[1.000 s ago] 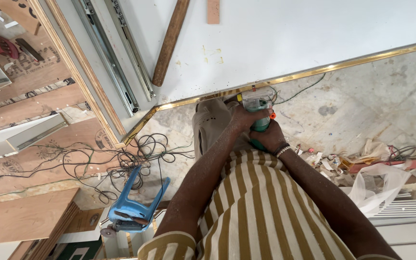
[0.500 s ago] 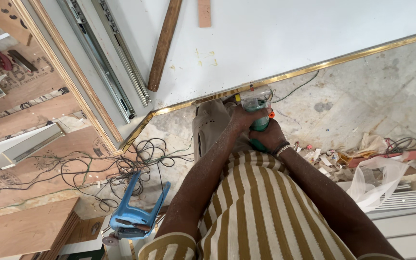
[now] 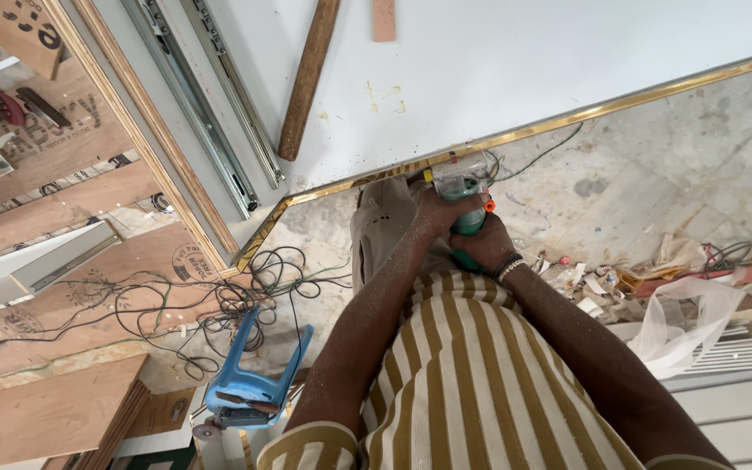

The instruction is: The person uses a handheld electric grinder to smooth the edge of a wooden frame attached to a white panel. They move the tool along the edge, generating sawdust, and occasionally pause to wipe the surface with their hand.

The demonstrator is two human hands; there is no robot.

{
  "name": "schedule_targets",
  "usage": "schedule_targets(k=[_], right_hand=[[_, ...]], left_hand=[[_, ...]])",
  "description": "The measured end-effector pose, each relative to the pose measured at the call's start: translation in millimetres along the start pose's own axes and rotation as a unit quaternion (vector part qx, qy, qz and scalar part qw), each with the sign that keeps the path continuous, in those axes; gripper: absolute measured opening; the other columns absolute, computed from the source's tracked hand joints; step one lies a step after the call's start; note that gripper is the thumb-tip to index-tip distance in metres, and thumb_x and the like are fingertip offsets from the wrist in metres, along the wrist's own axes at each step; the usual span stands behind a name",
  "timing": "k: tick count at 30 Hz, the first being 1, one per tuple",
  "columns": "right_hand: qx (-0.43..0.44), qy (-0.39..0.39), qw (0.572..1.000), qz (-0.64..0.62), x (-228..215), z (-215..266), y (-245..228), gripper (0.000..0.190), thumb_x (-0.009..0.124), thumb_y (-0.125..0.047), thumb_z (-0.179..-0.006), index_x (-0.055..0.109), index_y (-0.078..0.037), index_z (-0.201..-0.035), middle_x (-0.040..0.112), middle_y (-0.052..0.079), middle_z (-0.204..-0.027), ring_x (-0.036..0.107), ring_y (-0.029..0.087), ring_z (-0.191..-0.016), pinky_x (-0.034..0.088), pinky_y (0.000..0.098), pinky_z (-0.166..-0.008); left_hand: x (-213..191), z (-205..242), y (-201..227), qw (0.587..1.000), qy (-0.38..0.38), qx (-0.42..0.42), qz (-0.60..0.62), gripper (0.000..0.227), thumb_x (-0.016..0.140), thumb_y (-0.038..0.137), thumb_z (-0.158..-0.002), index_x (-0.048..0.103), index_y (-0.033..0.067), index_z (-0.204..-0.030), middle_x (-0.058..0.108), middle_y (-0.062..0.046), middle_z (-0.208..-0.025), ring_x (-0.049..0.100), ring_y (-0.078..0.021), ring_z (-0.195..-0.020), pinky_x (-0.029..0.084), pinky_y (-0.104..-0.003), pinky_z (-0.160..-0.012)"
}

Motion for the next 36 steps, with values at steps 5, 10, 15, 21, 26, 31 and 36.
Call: schedule_targets(k=[5, 10, 15, 21, 26, 31, 36], right_hand=[[-0.003, 0.0, 1.0, 0.016, 11.9, 1.3, -8.9, 0.048, 0.084, -0.028, -0.068, 0.069, 0.0, -0.103, 0.077, 0.015, -0.097, 0.076, 0.027, -0.091, 0.061, 0.0388, -0.08], [0.034, -0.006, 0.998, 0.054, 24.8, 6.7, -23.3, 0.051, 0.085, -0.032, -0.067, 0.071, 0.0, -0.105, 0.078, 0.015, -0.098, 0.077, 0.028, -0.093, 0.061, 0.04, -0.082], [-0.041, 0.035, 0.997, 0.048, 25.2, 17.6, -66.3, 0.064, 0.086, -0.029, -0.062, 0.063, -0.003, -0.116, 0.075, 0.014, -0.103, 0.073, 0.029, -0.097, 0.058, 0.0414, -0.083], [-0.007, 0.012, 0.999, 0.035, 66.3, 7.4, -45.3, 0.048, 0.082, -0.032, -0.071, 0.072, -0.005, -0.109, 0.079, 0.012, -0.102, 0.076, 0.026, -0.097, 0.061, 0.0385, -0.085], [0.005, 0.036, 0.999, 0.005, 92.5, 3.9, -24.1, 0.052, 0.084, -0.029, -0.065, 0.069, -0.004, -0.108, 0.076, 0.014, -0.101, 0.075, 0.027, -0.096, 0.059, 0.0405, -0.082], [0.001, 0.02, 1.0, -0.005, 103.9, 4.4, -32.4, 0.049, 0.082, -0.028, -0.066, 0.069, -0.002, -0.105, 0.077, 0.015, -0.099, 0.076, 0.029, -0.094, 0.06, 0.0413, -0.082], [-0.027, 0.034, 0.999, 0.023, 100.9, 3.8, -38.7, 0.054, 0.084, -0.028, -0.065, 0.067, -0.002, -0.109, 0.075, 0.015, -0.1, 0.073, 0.029, -0.095, 0.059, 0.0427, -0.081]], left_hand=[[-12.5, 6.0, -1.3, 0.999, 0.0, -0.004, 0.038, 0.056, 0.091, 0.037, -0.073, 0.075, 0.0041, -0.115, 0.078, -0.011, -0.113, 0.075, -0.0207, -0.104, 0.063, -0.037, -0.088], [-35.6, 18.6, 1.2, 1.0, 0.016, -0.005, 0.021, 0.057, 0.092, 0.036, -0.072, 0.073, 0.0039, -0.116, 0.077, -0.011, -0.114, 0.075, -0.0216, -0.105, 0.063, -0.037, -0.089], [-51.2, 25.3, 0.0, 0.999, 0.01, -0.019, 0.034, 0.057, 0.092, 0.034, -0.072, 0.073, 0.003, -0.115, 0.077, -0.011, -0.114, 0.074, -0.0214, -0.105, 0.063, -0.037, -0.089], [-74.0, 38.2, 1.7, 0.997, -0.005, -0.008, 0.071, 0.047, 0.09, 0.029, -0.076, 0.076, 0.0021, -0.112, 0.079, -0.008, -0.11, 0.075, -0.0183, -0.102, 0.062, -0.035, -0.088], [-87.7, 41.4, 5.1, 0.995, -0.044, 0.003, 0.088, 0.04, 0.087, 0.025, -0.08, 0.076, 0.0045, -0.112, 0.079, -0.006, -0.109, 0.075, -0.0163, -0.101, 0.062, -0.033, -0.089], [-98.1, 47.0, 6.2, 0.992, -0.051, 0.007, 0.112, 0.037, 0.087, 0.022, -0.08, 0.076, 0.0034, -0.111, 0.079, -0.007, -0.108, 0.076, -0.0179, -0.099, 0.063, -0.034, -0.089], [-100.9, 46.7, 7.4, 0.996, -0.046, -0.005, 0.074, 0.041, 0.087, 0.025, -0.08, 0.075, 0.0042, -0.113, 0.079, -0.008, -0.109, 0.076, -0.0189, -0.103, 0.063, -0.035, -0.091]])
Point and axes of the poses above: each hand's wrist, its own z-axis away from the middle knuckle, its own x-axis out of the palm, y = z × x, the point moved 10 cm from there along -z, towards the middle knuckle
